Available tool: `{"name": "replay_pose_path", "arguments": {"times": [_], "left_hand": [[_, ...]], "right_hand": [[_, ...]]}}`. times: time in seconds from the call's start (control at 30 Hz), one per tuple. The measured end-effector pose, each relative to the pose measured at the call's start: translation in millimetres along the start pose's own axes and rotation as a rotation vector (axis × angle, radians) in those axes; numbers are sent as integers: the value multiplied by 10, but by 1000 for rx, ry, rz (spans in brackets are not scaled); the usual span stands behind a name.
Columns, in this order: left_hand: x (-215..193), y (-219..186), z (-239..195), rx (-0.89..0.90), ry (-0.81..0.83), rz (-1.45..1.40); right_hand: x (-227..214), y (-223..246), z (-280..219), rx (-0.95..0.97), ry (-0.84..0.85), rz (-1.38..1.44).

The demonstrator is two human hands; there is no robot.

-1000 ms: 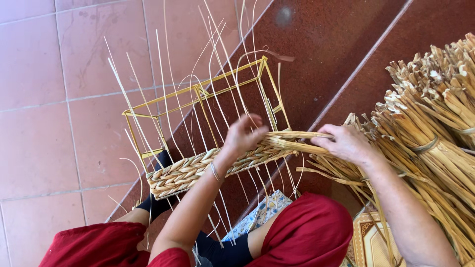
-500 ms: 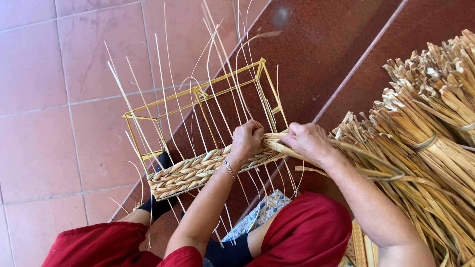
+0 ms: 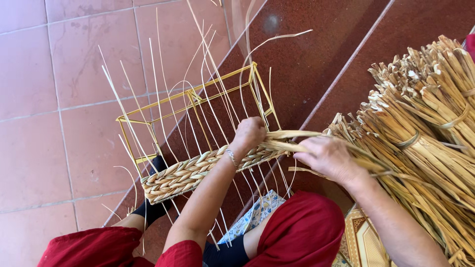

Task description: The person weaves dried palm leaves into a rectangular basket frame, interlacing strands by hand to build up the sides. The person repeatedly pulls new strands through the existing weave and tightens them to maintain tension.

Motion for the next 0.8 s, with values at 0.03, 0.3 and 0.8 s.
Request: {"name": "replay_pose_path", "arguments": {"times": [0.03, 0.3, 0.8], "left_hand": [[-22, 51, -21, 21, -3, -127], [-190, 251, -419, 214, 203, -438], [-178, -101, -349, -17, 72, -226]], "right_hand": [[3, -82, 18, 163, 264, 52], [-168, 160, 555, -325, -804, -403], [-382, -518, 1119, 417, 457, 62]]}}
Point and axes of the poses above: each hand's wrist, its own z-axis towards the middle knuckle, its own x-axis out of the palm, y = z × x, the point moved 2 cm from there along z, towards the middle knuckle, and after that the axes turned 6 degrees about -z, right-handed, at the moved point
